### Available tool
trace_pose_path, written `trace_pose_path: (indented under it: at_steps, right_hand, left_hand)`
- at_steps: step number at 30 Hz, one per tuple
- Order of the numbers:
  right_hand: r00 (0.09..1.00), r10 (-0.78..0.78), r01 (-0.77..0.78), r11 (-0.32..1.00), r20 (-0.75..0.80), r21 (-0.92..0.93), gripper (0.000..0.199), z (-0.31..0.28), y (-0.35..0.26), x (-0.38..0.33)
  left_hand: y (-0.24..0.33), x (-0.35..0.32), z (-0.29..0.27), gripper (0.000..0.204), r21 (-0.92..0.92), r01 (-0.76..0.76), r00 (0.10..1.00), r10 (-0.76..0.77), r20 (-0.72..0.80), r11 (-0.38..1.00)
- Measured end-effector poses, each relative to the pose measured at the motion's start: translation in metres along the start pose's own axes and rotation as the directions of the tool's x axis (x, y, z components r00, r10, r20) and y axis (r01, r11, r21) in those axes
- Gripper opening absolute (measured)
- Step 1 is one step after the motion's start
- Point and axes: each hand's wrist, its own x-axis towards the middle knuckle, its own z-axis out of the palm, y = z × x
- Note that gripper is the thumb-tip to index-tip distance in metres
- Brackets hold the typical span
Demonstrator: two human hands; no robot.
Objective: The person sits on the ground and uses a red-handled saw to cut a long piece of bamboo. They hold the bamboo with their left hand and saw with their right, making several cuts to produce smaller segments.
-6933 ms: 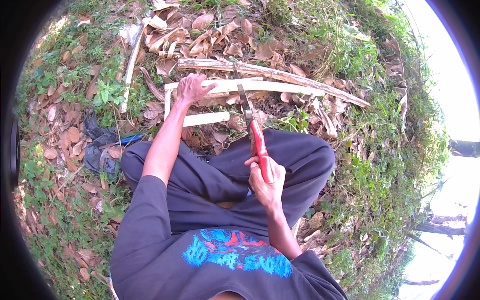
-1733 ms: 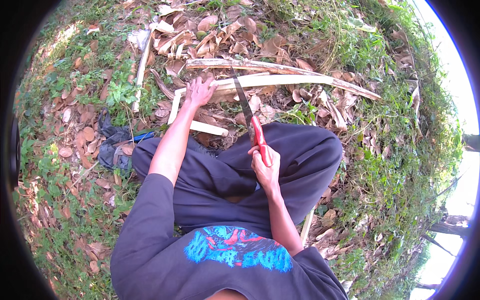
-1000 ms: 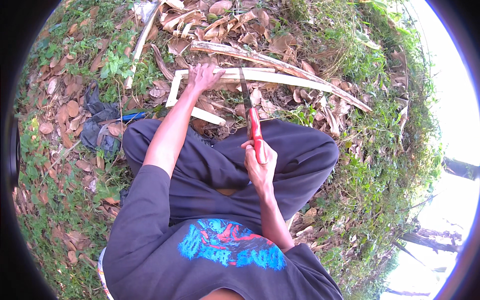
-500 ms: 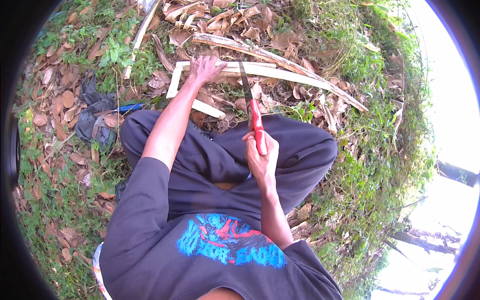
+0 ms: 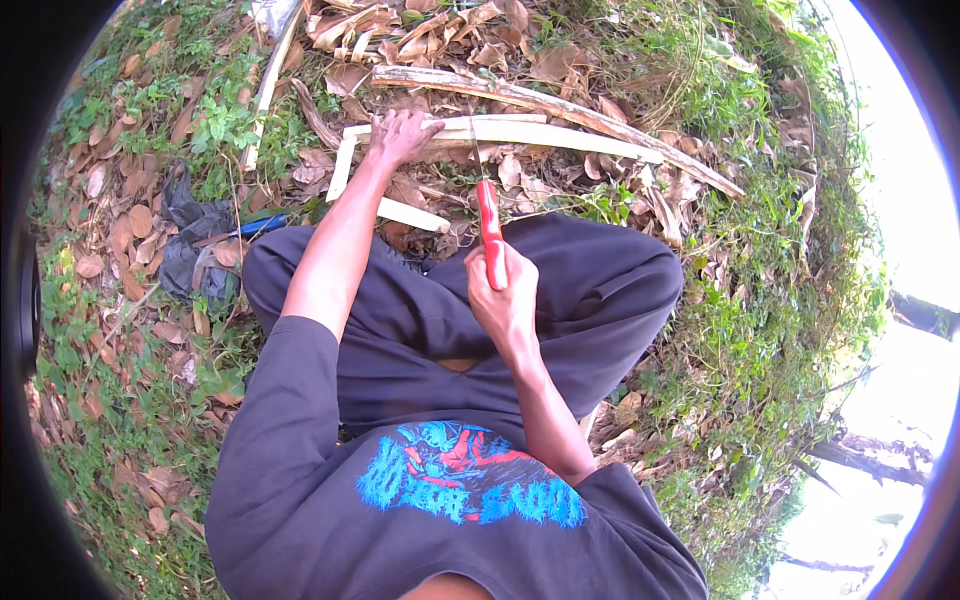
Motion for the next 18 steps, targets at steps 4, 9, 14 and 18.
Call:
trace_pose_path:
  at_steps: [4,9,14,18]
  right_hand:
    - [0.984,0.172,-0.175,0.977,0.036,0.121,0.012,-0.025,-0.018,-0.027]
    - [0.999,0.04,-0.041,0.999,-0.021,-0.02,0.02,-0.011,0.001,0.022]
    - [1.0,0.03,-0.03,0.996,0.004,0.089,0.02,-0.023,-0.003,-0.022]
    - [0.999,-0.023,0.022,0.999,-0.026,-0.037,0.014,-0.028,0.01,0.021]
  left_hand:
    - [-0.005,0.004,0.007,0.076,0.017,0.0,0.999,0.001,-0.033,1.0]
    - [-0.002,0.004,0.007,0.072,-0.008,-0.007,1.0,0.007,-0.009,1.0]
    - [-0.001,-0.002,0.004,0.071,0.007,0.021,1.0,-0.021,0.017,1.0]
    - [0.008,0.002,-0.002,0.072,0.024,0.014,0.998,-0.016,0.065,1.0]
